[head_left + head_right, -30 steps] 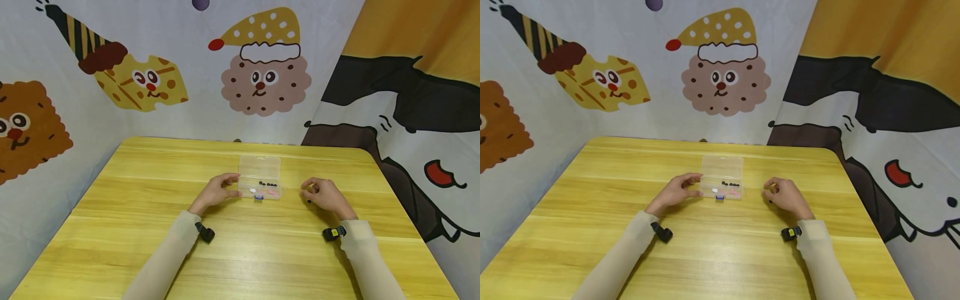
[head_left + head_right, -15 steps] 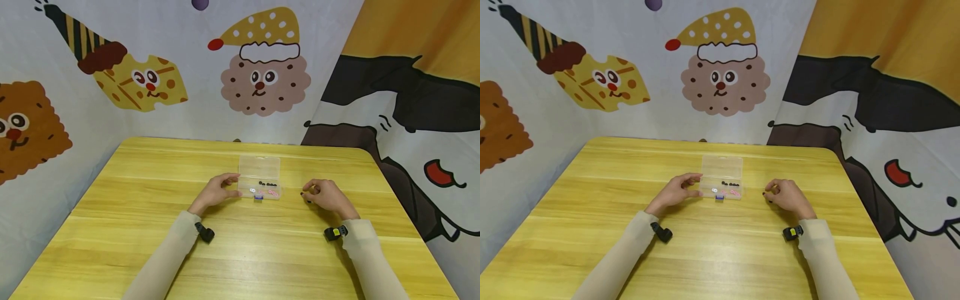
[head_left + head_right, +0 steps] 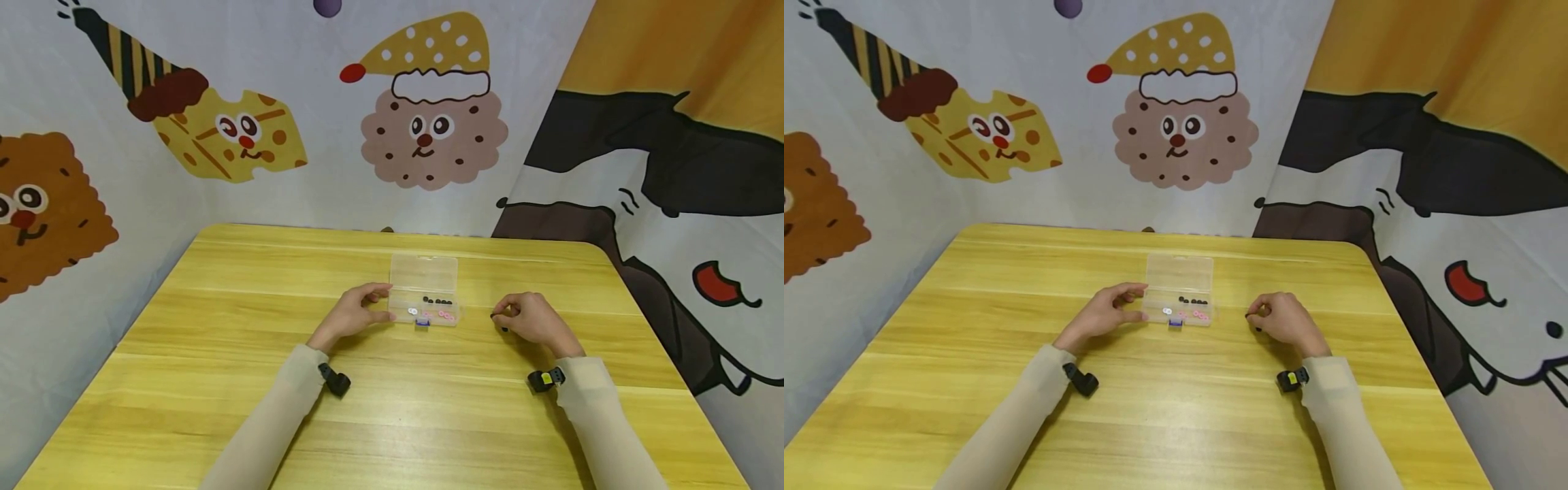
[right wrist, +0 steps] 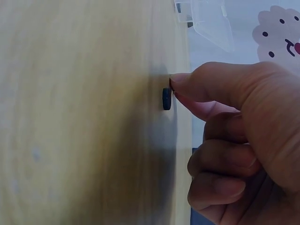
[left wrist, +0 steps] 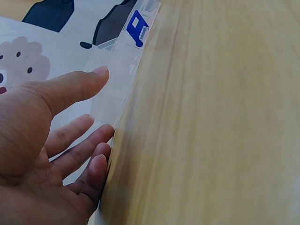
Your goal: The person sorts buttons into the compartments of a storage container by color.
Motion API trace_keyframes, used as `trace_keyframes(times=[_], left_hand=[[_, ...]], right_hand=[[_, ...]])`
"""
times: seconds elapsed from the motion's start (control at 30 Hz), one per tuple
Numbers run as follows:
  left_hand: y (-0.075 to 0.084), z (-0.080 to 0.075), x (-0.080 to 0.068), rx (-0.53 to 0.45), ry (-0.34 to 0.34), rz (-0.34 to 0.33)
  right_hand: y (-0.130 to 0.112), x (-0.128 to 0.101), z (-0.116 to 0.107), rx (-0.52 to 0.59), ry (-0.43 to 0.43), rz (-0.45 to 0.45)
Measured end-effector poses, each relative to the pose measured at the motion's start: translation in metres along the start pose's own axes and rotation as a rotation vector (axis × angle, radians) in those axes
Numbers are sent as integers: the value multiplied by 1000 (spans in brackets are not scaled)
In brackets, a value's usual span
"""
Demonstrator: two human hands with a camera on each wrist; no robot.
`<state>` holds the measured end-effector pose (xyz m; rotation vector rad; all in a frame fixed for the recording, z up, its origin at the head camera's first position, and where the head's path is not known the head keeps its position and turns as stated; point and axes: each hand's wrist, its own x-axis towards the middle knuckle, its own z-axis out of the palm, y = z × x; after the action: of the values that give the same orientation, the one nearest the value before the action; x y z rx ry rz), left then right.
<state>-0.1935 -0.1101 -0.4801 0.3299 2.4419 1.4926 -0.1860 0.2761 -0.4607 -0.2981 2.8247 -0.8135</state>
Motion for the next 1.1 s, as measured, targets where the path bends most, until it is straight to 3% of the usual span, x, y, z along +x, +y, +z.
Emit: trace_keyframes(times=[1.1], left_hand=[[2,0,-2,-1,-1,2]], right_hand=[[-8,-1,1,-18,22,2]])
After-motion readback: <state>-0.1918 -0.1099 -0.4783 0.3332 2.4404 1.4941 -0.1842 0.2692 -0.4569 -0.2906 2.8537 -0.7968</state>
